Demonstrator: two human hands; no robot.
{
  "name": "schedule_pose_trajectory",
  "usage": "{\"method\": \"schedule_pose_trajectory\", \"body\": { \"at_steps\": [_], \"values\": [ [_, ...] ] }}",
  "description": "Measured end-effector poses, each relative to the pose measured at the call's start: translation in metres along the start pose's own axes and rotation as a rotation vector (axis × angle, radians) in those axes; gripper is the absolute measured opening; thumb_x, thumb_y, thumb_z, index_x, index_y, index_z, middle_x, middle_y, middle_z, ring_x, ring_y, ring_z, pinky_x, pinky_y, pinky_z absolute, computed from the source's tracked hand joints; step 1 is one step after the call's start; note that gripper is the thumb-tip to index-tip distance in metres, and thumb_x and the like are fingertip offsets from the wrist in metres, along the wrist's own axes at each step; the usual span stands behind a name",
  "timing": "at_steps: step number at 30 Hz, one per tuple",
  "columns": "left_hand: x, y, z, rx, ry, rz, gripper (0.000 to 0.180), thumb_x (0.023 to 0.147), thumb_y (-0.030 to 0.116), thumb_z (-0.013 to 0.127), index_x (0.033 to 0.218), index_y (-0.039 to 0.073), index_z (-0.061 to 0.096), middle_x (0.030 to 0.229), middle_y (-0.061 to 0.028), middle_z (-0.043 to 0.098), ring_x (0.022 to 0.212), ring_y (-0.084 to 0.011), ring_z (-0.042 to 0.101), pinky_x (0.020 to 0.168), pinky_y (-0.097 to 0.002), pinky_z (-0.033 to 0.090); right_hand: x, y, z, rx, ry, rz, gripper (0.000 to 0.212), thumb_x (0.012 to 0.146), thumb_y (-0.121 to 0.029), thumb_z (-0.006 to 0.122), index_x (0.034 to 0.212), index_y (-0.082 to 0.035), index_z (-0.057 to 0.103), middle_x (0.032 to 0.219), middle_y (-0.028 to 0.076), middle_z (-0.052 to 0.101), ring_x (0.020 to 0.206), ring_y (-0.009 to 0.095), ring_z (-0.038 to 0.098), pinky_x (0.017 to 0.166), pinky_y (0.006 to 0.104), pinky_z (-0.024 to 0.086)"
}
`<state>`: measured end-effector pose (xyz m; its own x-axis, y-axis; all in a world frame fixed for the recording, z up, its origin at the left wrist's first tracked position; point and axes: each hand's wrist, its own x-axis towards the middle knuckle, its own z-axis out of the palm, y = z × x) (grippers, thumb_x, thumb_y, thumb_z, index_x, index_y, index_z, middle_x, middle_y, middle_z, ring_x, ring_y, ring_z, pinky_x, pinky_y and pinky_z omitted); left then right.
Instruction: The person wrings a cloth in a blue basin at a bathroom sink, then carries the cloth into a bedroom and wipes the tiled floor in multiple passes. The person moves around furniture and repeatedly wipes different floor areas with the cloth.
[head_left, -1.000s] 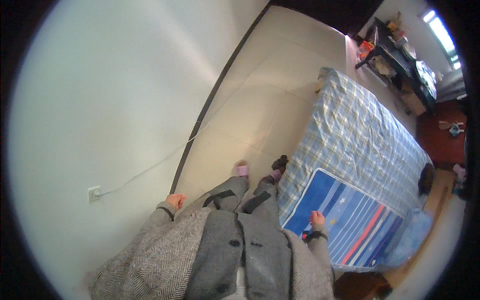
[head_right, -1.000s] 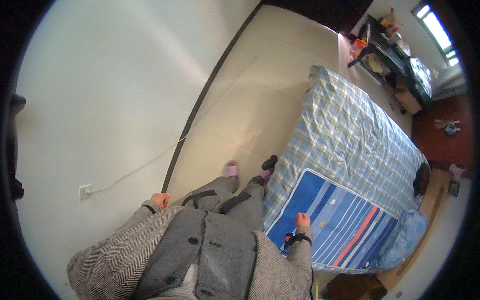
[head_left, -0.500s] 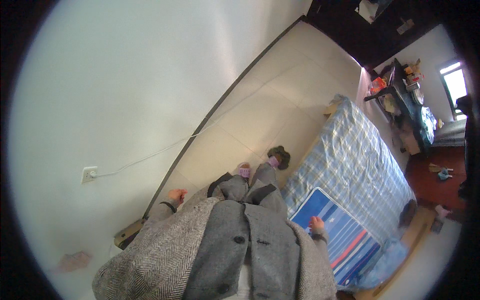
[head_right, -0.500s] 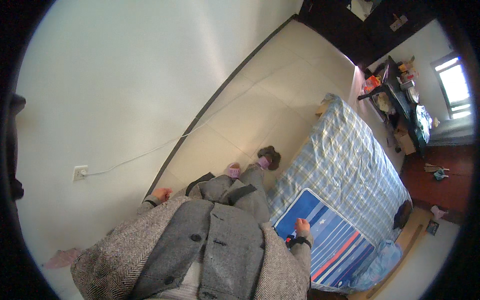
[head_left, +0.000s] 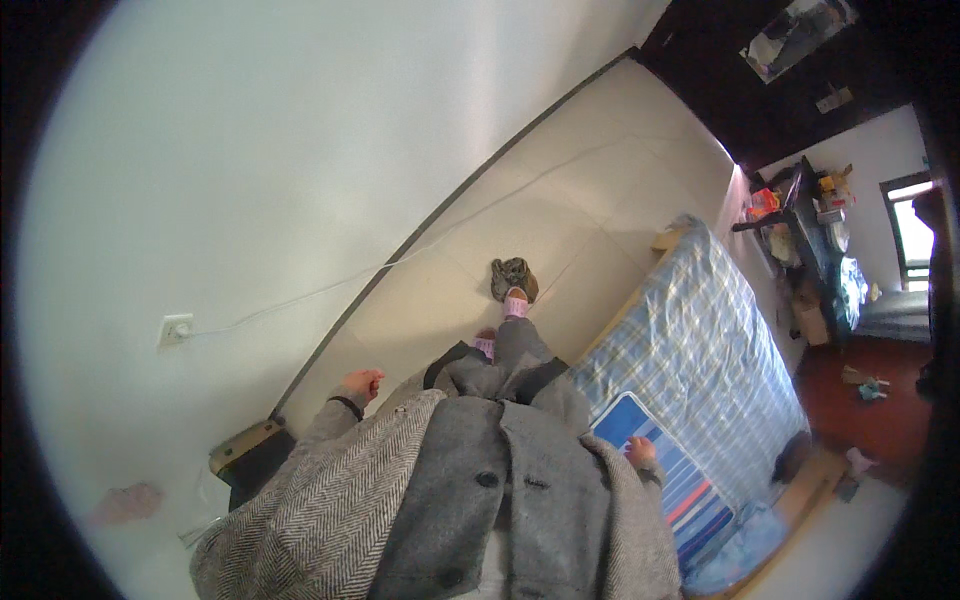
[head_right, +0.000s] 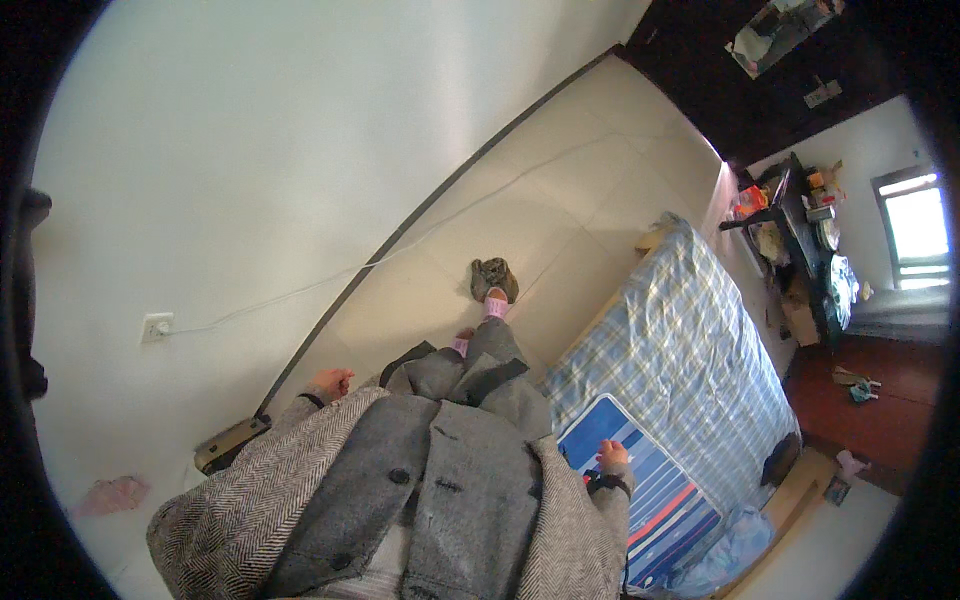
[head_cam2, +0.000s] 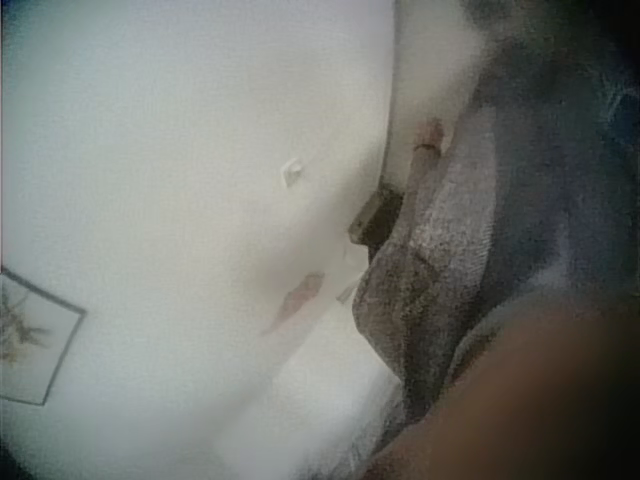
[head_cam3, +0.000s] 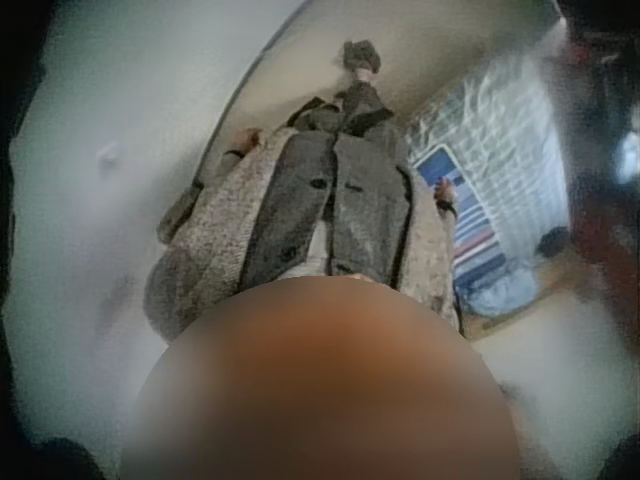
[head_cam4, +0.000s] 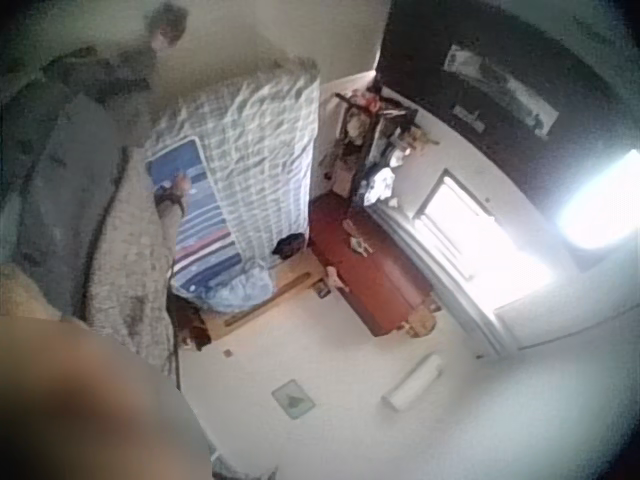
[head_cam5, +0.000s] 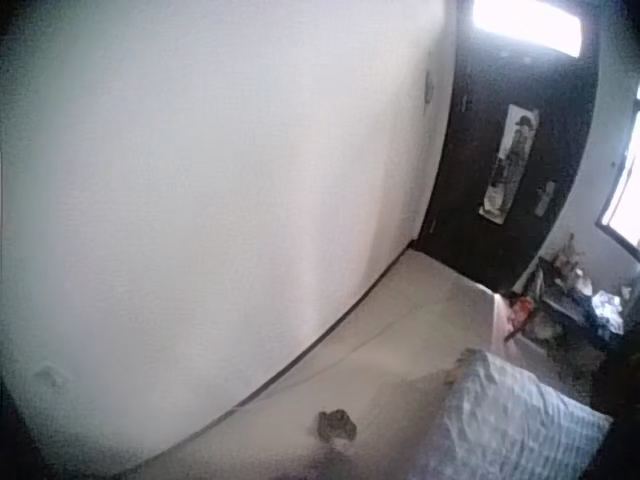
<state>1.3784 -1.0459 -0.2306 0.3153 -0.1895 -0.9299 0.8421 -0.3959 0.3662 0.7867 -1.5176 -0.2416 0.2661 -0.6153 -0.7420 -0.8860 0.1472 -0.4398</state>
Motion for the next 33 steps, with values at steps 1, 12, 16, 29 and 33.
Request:
{"method": "schedule_pose_trajectory", "body": {
  "at_steps": [1, 12, 16, 29, 33],
  "values": [
    [0.0, -0.001, 0.001, -0.043, 0.007, -0.054, 0.016, 0.09, 0.02, 0.061, 0.082, 0.006, 0.063, 0.06, -0.0001, 0.047, 0.052, -0.0136, 0.044, 0.048, -0.0302, 0.037, 0.011, -0.004, -0.006, -0.046, -0.012, 0.079, 0.031, 0.075, -0.017, 0.066, 0.105, -0.01, 0.064, 0.087, 0.008, 0.066, 0.075, 0.022, 0.064, 0.063, 0.0391, 0.052],
    [0.015, -0.025, 0.007, -0.072, 0.12, 0.034, 0.01, 0.086, 0.011, 0.062, 0.077, 0.005, 0.064, 0.057, 0.001, 0.047, 0.049, -0.0115, 0.043, 0.044, -0.0287, 0.033, 0.112, -0.157, -0.053, 0.062, 0.02, 0.076, 0.03, 0.087, -0.029, 0.055, 0.103, -0.004, 0.062, 0.076, 0.008, 0.063, 0.061, 0.019, 0.061, 0.05, 0.0343, 0.047],
    [0.029, 0.006, 0.033, -0.157, 0.107, -0.012, 0.011, 0.087, 0.013, 0.061, 0.077, 0.007, 0.062, 0.057, 0.0013, 0.048, 0.05, -0.0107, 0.045, 0.043, -0.0284, 0.033, 0.146, -0.165, -0.077, -0.197, -0.067, -0.266, 0.031, 0.087, -0.028, 0.054, 0.094, 0.001, 0.064, 0.075, 0.01, 0.065, 0.059, 0.02, 0.061, 0.055, 0.0354, 0.05],
    [0.037, 0.179, 0.17, -0.325, 0.133, 0.146, 0.016, 0.094, 0.017, 0.057, 0.09, 0.001, 0.059, 0.064, 0.0008, 0.048, 0.054, -0.0093, 0.044, 0.049, -0.0223, 0.039, 0.277, -0.245, -0.15, -0.17, -0.166, 0.156, 0.035, 0.087, -0.031, 0.052, 0.094, 0.0, 0.065, 0.073, 0.01, 0.065, 0.06, 0.022, 0.061, 0.055, 0.0363, 0.051],
    [0.035, 0.185, 0.163, -0.298, 0.094, 0.136, 0.02, 0.095, 0.019, 0.056, 0.093, -0.001, 0.058, 0.064, 0.0003, 0.048, 0.055, -0.0093, 0.044, 0.049, -0.023, 0.038, 0.319, -0.295, -0.148, -0.279, -0.175, -0.064, 0.03, 0.088, -0.03, 0.055, 0.091, -0.001, 0.063, 0.071, 0.009, 0.064, 0.059, 0.019, 0.061, 0.055, 0.0341, 0.05]
  ]
}}
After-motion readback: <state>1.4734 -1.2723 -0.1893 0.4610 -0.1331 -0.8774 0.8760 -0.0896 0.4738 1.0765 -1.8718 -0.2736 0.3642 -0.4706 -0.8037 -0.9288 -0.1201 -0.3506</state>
